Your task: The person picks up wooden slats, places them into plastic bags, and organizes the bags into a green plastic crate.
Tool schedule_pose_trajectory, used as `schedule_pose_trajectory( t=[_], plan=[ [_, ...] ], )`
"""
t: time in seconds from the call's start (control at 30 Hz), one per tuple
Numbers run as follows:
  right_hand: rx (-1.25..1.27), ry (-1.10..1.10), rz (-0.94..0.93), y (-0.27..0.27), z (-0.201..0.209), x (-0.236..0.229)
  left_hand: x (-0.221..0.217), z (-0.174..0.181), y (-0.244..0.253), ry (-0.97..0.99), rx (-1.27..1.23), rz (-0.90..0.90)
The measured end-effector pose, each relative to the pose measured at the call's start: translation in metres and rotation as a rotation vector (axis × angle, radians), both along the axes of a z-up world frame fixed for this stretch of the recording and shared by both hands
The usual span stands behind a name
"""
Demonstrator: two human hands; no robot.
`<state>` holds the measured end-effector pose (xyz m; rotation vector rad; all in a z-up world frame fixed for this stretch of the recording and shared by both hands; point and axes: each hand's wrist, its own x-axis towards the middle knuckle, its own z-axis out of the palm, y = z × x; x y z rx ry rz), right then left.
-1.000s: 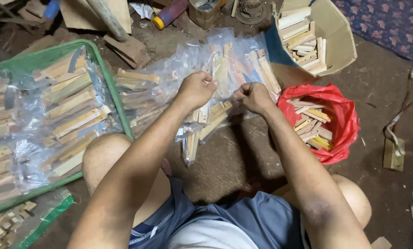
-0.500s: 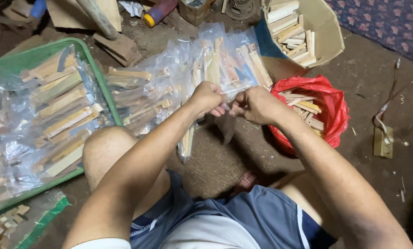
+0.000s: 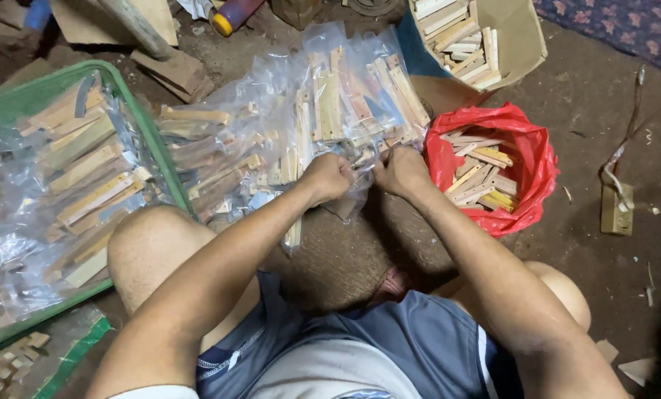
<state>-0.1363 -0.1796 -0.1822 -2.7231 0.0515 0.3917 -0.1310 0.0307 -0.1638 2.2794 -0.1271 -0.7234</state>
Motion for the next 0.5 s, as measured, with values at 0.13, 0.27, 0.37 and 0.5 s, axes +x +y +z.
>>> schedule_pose_trajectory(
  t=[0.13, 0.27, 0.37, 0.5],
  plan=[
    [0.058, 0.1, -0.053, 0.021, 0.028, -0.01, -0.01, 0.03, 0.002, -0.032, 0.036, -0.009],
    [-0.096, 0.178, 0.001, 0.019, 0.047, -0.006, -0.005, -0.01, -0.003, -0.109, 0.163, 0.003],
    [-0.11, 0.225, -0.001, 0.027, 0.091, -0.011, -0.011, 0.003, -0.003, -0.164, 0.09, 0.009],
    [0.023, 0.225, -0.07, 0.017, 0.053, 0.005, -0.034, 0.05, -0.001, -0.198, -0.041, 0.028]
  ],
)
